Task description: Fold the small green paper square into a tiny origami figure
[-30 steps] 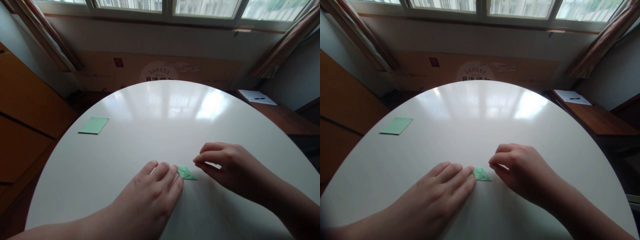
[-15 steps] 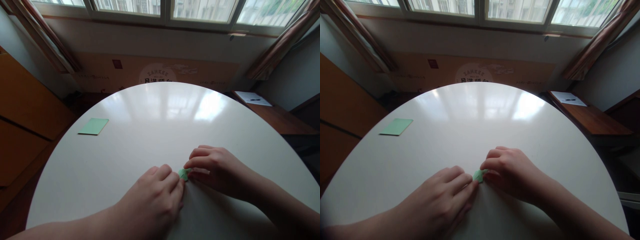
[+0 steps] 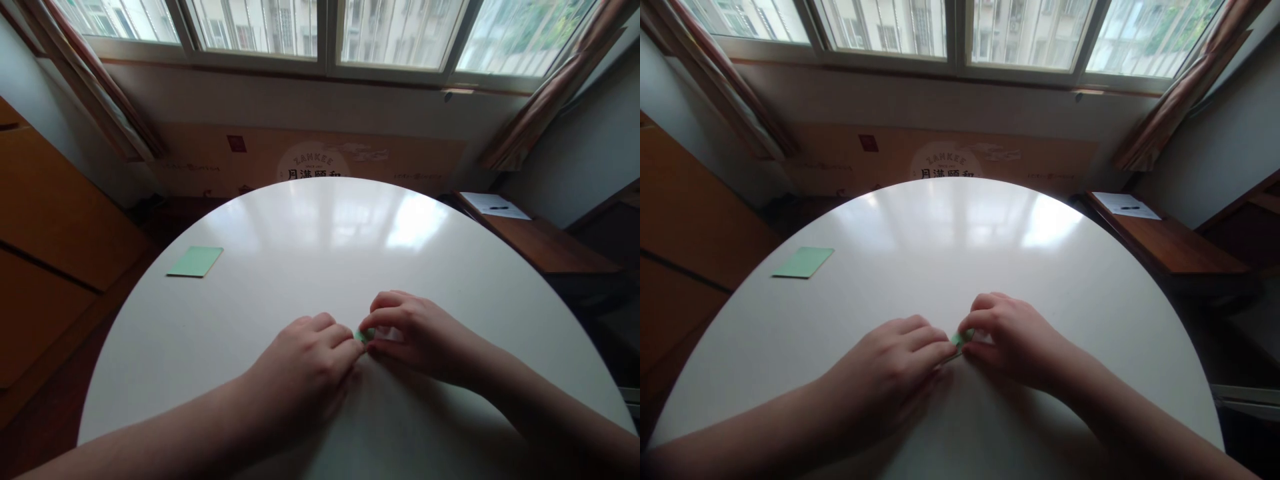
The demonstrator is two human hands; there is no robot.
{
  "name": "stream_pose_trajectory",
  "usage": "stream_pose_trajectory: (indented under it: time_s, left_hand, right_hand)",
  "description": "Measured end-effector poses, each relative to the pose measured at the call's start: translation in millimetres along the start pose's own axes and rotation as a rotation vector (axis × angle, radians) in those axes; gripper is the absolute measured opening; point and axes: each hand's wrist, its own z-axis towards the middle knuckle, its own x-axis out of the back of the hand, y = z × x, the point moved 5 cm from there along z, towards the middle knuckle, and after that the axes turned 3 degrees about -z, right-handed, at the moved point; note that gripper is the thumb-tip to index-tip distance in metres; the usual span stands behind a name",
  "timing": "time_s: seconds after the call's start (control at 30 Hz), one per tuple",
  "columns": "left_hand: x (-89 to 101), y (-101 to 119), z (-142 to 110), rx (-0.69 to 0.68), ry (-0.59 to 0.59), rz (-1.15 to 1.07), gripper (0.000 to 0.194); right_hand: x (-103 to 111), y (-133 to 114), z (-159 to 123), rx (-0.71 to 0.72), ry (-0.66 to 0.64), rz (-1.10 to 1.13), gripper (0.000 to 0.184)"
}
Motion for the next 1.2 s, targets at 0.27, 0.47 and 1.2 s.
stream_pose_trajectory:
  time_s: [0.27, 0.47, 1.2]
  left_hand:
    - [19.6, -26.7, 2.7, 0.187, 0.202, -0.010, 0.021]
    - [23.2, -20.8, 5.3, 0.228, 0.192, -0.022, 0.025]
    - [51.2, -15.3, 40.9, 0.380, 0.008, -0.741, 0.036]
  right_hand:
    - [2.8, -9.3, 0.6, -0.023, -0.013, 0.141, 0.021]
    - [6.8, -20.1, -0.8, 0.057, 0.008, 0.109, 0.020]
    - [52.2, -16.4, 6.2, -0.041, 0.167, 0.718, 0.037]
